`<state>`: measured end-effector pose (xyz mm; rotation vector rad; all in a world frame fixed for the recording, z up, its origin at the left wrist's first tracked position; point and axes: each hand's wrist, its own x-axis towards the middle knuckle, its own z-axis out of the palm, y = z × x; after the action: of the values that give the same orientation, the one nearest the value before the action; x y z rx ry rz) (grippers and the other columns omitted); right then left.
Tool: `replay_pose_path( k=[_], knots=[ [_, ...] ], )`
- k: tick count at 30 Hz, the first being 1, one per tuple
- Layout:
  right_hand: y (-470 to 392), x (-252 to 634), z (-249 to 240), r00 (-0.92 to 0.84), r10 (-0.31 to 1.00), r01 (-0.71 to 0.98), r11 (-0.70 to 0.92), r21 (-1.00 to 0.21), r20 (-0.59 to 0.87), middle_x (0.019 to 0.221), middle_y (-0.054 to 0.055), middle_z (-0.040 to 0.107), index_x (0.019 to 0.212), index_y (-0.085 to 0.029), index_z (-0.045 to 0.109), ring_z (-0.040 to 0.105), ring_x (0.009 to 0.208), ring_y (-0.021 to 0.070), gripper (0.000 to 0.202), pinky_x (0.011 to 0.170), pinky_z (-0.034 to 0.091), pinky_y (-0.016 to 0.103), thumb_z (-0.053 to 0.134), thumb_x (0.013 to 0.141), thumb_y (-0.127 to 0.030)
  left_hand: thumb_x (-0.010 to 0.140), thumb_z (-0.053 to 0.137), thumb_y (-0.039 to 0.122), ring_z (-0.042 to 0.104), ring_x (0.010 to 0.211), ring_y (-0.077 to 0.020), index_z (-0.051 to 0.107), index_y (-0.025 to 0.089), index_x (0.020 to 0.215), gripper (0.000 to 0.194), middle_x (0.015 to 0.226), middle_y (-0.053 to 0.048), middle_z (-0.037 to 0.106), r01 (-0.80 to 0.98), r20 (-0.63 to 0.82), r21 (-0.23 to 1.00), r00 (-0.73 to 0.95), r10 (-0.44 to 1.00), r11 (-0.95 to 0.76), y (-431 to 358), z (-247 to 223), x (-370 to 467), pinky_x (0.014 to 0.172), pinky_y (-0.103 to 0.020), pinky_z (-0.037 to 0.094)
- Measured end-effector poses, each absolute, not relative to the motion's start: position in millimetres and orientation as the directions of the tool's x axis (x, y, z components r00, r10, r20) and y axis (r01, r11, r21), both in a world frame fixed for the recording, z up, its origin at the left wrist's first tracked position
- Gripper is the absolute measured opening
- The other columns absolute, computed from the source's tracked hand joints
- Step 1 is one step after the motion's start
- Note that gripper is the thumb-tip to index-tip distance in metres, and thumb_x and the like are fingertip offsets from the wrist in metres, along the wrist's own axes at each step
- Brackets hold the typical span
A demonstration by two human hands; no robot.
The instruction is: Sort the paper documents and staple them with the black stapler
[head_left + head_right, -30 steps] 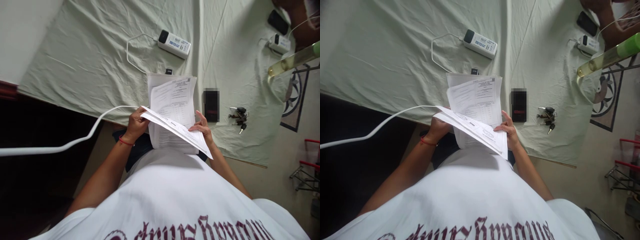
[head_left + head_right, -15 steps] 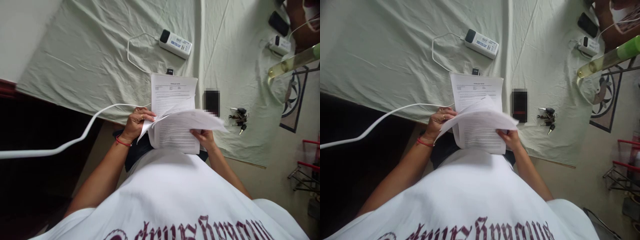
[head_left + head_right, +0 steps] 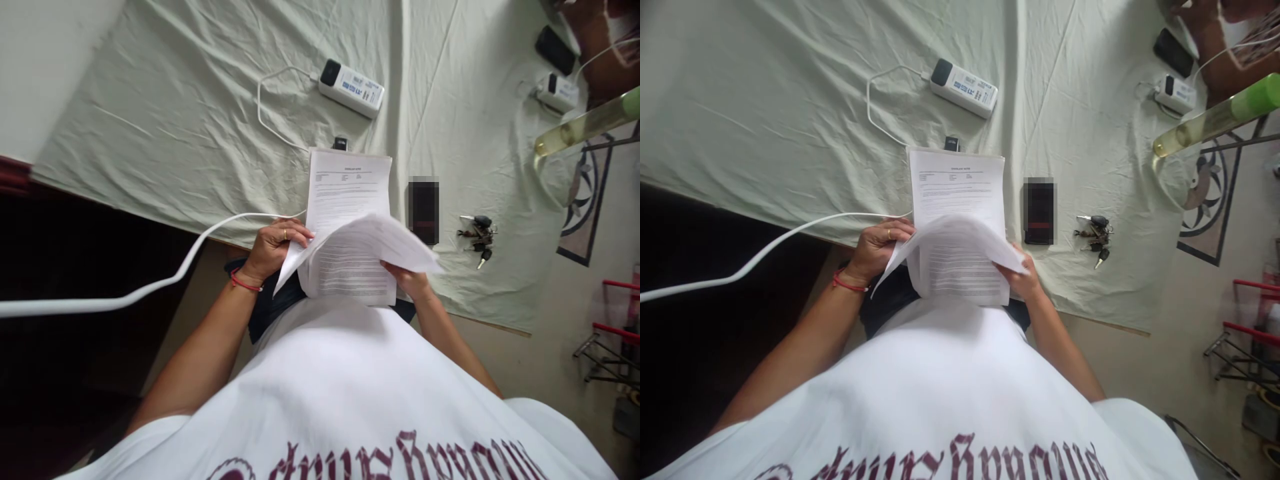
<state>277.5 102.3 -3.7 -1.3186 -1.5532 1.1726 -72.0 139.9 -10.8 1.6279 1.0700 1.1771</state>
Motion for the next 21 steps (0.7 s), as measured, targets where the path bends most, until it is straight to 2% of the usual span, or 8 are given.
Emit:
replay_pose_path(
  k=[2, 5, 7, 9, 11, 14, 17, 21],
  knots=[
    [105.6, 277.0, 3.4, -0.244, 0.968, 0.290, 0.139, -0.947, 0.067, 0.091, 0.005, 0.080, 0.088, -0.026, 0.082, 0.069, 0.086, 0.0244, 0.025, 0.086, 0.055, 0.043, 0.078, 0.089, -0.050, 0.089, 0.081, 0.039, 0.071, 0.086, -0.0204, 0.077, 0.025, 0.071, 0.022, 0.089, -0.003, 0.082, 0.154, 0.226, 0.954, 0.186, 0.956, -0.256, 139.0, -9.9, -72.5, 0.093, -0.042, 0.051],
    [109.4, 275.1, 12.7, -0.298, 0.946, 0.264, 0.213, -0.941, 0.130, 0.091, 0.004, 0.081, 0.087, -0.030, 0.084, 0.068, 0.084, 0.0226, 0.017, 0.089, 0.051, 0.043, 0.081, 0.089, -0.046, 0.087, 0.081, 0.036, 0.071, 0.089, -0.0213, 0.079, 0.024, 0.075, 0.017, 0.088, -0.004, 0.081, 0.105, 0.183, 0.974, 0.144, 0.973, -0.199, 136.8, -4.1, -72.1, 0.090, -0.040, 0.052],
    [110.1, 274.0, 15.2, -0.305, 0.942, 0.259, 0.228, -0.939, 0.144, 0.089, 0.003, 0.081, 0.085, -0.031, 0.083, 0.066, 0.083, 0.0217, 0.012, 0.088, 0.049, 0.043, 0.081, 0.090, -0.042, 0.087, 0.079, 0.044, 0.071, 0.089, -0.0232, 0.079, 0.023, 0.078, 0.023, 0.088, -0.006, 0.080, 0.063, 0.163, 0.984, 0.102, 0.981, -0.170, 135.3, 1.1, -71.6, 0.088, -0.041, 0.054],
    [109.9, 273.7, 14.7, -0.301, 0.944, 0.264, 0.218, -0.940, 0.135, 0.086, 0.003, 0.081, 0.080, -0.031, 0.083, 0.063, 0.084, 0.0222, 0.015, 0.088, 0.048, 0.043, 0.080, 0.091, -0.042, 0.086, 0.074, 0.057, 0.071, 0.092, -0.0262, 0.080, 0.021, 0.080, 0.037, 0.090, -0.009, 0.079, 0.024, 0.138, 0.990, 0.057, 0.989, -0.140, 134.1, 4.8, -71.5, 0.092, -0.045, 0.054],
    [109.8, 274.4, 12.8, -0.296, 0.948, 0.268, 0.202, -0.942, 0.119, 0.084, 0.003, 0.080, 0.076, -0.031, 0.082, 0.062, 0.085, 0.0231, 0.020, 0.088, 0.048, 0.044, 0.078, 0.092, -0.043, 0.087, 0.067, 0.063, 0.070, 0.097, -0.0288, 0.079, 0.021, 0.078, 0.044, 0.090, -0.011, 0.078, -0.025, 0.108, 0.994, 0.002, 0.994, -0.108, 133.7, 5.2, -71.8, 0.097, -0.048, 0.053],
    [110.4, 276.0, 10.6, -0.298, 0.949, 0.262, 0.183, -0.948, 0.101, 0.082, 0.002, 0.080, 0.074, -0.032, 0.082, 0.063, 0.088, 0.0242, 0.022, 0.090, 0.049, 0.046, 0.077, 0.092, -0.043, 0.089, 0.065, 0.048, 0.070, 0.094, -0.0247, 0.075, 0.021, 0.076, 0.032, 0.092, -0.008, 0.076, -0.066, 0.035, 0.997, -0.123, 0.992, -0.043, 134.7, -1.0, -71.4, 0.092, -0.044, 0.056],
    [111.5, 277.1, 10.6, -0.305, 0.948, 0.253, 0.177, -0.951, 0.095, 0.082, 0.002, 0.080, 0.074, -0.033, 0.082, 0.065, 0.090, 0.0246, 0.021, 0.091, 0.050, 0.046, 0.078, 0.091, -0.044, 0.093, 0.066, 0.033, 0.067, 0.085, -0.0167, 0.076, 0.021, 0.088, 0.017, 0.108, -0.006, 0.076, 0.051, 0.021, 0.999, -0.196, 0.980, -0.012, 136.4, -10.2, -68.7, 0.083, -0.036, 0.057],
    [112.4, 277.2, 10.7, -0.312, 0.944, 0.230, 0.186, -0.955, 0.109, 0.082, 0.002, 0.080, 0.074, -0.032, 0.082, 0.064, 0.086, 0.0235, 0.022, 0.089, 0.051, 0.045, 0.077, 0.093, -0.042, 0.094, 0.071, 0.033, 0.068, 0.107, -0.0206, 0.077, 0.021, 0.108, 0.019, 0.121, -0.009, 0.071, 0.357, 0.206, 0.922, -0.122, 0.971, -0.150, 136.9, -18.0, -62.8, 0.093, -0.037, 0.057]
  ],
)
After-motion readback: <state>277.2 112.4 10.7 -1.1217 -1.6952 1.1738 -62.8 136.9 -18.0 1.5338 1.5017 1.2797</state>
